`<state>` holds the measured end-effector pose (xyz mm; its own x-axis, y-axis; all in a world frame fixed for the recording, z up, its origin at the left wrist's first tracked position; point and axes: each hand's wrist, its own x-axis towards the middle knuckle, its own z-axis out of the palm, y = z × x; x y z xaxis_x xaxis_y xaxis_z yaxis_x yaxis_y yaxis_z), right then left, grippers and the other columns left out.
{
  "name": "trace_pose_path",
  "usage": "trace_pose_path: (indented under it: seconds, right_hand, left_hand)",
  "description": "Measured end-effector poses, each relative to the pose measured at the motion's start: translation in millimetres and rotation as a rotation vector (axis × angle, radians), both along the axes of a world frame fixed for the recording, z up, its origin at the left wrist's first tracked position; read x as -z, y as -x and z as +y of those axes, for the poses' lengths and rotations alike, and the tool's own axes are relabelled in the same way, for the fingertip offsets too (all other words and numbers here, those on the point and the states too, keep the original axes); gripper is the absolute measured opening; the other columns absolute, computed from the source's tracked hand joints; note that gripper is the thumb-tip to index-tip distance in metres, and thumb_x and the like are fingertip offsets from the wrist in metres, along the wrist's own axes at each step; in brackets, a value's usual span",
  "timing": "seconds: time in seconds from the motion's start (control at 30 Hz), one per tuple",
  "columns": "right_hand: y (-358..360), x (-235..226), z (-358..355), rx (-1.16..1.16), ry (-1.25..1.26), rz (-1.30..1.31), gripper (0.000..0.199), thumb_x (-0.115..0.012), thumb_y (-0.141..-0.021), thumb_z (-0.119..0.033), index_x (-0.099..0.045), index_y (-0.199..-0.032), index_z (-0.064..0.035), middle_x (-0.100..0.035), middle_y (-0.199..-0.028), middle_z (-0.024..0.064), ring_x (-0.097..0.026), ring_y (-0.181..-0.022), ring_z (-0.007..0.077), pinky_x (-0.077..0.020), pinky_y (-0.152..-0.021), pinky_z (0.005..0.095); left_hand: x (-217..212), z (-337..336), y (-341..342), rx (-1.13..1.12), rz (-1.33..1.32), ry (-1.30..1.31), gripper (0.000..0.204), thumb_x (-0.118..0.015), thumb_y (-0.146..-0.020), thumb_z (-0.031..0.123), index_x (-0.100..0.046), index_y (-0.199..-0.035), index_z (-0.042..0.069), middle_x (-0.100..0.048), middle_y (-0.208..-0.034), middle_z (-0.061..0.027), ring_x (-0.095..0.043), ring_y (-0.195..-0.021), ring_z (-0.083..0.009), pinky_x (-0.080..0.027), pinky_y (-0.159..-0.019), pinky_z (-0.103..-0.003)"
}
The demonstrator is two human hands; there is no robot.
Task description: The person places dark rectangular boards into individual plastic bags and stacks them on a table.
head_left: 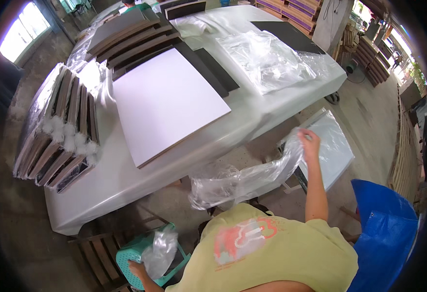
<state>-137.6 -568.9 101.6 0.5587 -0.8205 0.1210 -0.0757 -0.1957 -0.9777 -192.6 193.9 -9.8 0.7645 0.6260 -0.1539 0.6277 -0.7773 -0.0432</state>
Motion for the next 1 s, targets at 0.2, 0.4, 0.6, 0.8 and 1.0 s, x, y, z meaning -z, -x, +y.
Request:
trace_pose_path:
  seconds: [0.2, 0.4, 0.6, 0.8, 1.0]
  right_hand:
    - [-61.8, -29.7, 123.0, -0.621, 0.099, 0.099, 0.017, -0.065, -0.070, -0.004, -0.055, -0.083, -0.0036, -0.056, -0.063, 0.0001, -0.049, -0.056, 0.0045, -0.0385, -0.051, 0.0207]
    - [-85.0, -72.8, 194.5, -0.952, 0.104, 0.134, 0.014, -0.061, -0.073, -0.006, -0.048, -0.077, -0.0030, -0.056, -0.061, 0.0049, -0.049, -0.053, 0.0134, -0.0392, -0.052, 0.0256]
    - [-92.9, -63.9, 202.7, -0.871, 0.643, -0.109, 0.017, -0.060, -0.076, -0.013, -0.047, -0.073, -0.0019, -0.051, -0.060, 0.0064, -0.048, -0.062, 0.0220, -0.0387, -0.058, 0.0297]
    - [-86.0, -62.1, 193.2, -0.945, -0.297, -0.108, 0.019, -0.054, -0.082, -0.023, -0.051, -0.076, -0.0044, -0.041, -0.052, -0.0005, -0.044, -0.053, 0.0123, -0.0357, -0.048, 0.0260]
    - [-78.1, -71.5, 160.7, -1.330, -1.246, -0.177, 0.029, -0.063, -0.075, -0.027, -0.052, -0.093, -0.0071, -0.049, -0.056, -0.0016, -0.042, -0.044, 0.0031, -0.0288, -0.038, 0.0174]
  left_hand:
    - [-104.7, -201.5, -141.6, 0.093, -0.670, 0.785, 0.053, -0.077, -0.057, 0.014, -0.055, -0.103, -0.001, -0.059, -0.090, -0.0081, -0.054, -0.076, -0.0143, -0.045, -0.069, -0.028]
    - [-174.3, -386.2, -163.3, 0.860, -0.746, 1.345, 0.071, -0.079, -0.056, 0.015, -0.045, -0.118, 0.004, -0.057, -0.103, -0.0076, -0.053, -0.095, -0.0179, -0.044, -0.078, -0.030]
    - [-157.5, -408.6, -160.8, 0.556, -0.585, 1.882, 0.021, -0.070, -0.068, 0.005, -0.053, -0.081, 0.001, -0.060, -0.091, -0.0117, -0.052, -0.102, -0.0178, -0.044, -0.077, -0.027]
    - [-172.5, -407.5, -159.7, 0.505, -0.342, 1.990, 0.025, -0.071, -0.070, 0.016, -0.048, -0.076, 0.006, -0.051, -0.064, -0.0008, -0.042, -0.051, -0.0048, -0.033, -0.043, -0.019]
    - [-169.3, -398.1, -162.1, 0.757, -0.166, 1.776, 0.020, -0.059, -0.080, 0.022, -0.056, -0.087, 0.004, -0.055, -0.070, -0.0007, -0.050, -0.056, -0.0095, -0.037, -0.047, -0.023]
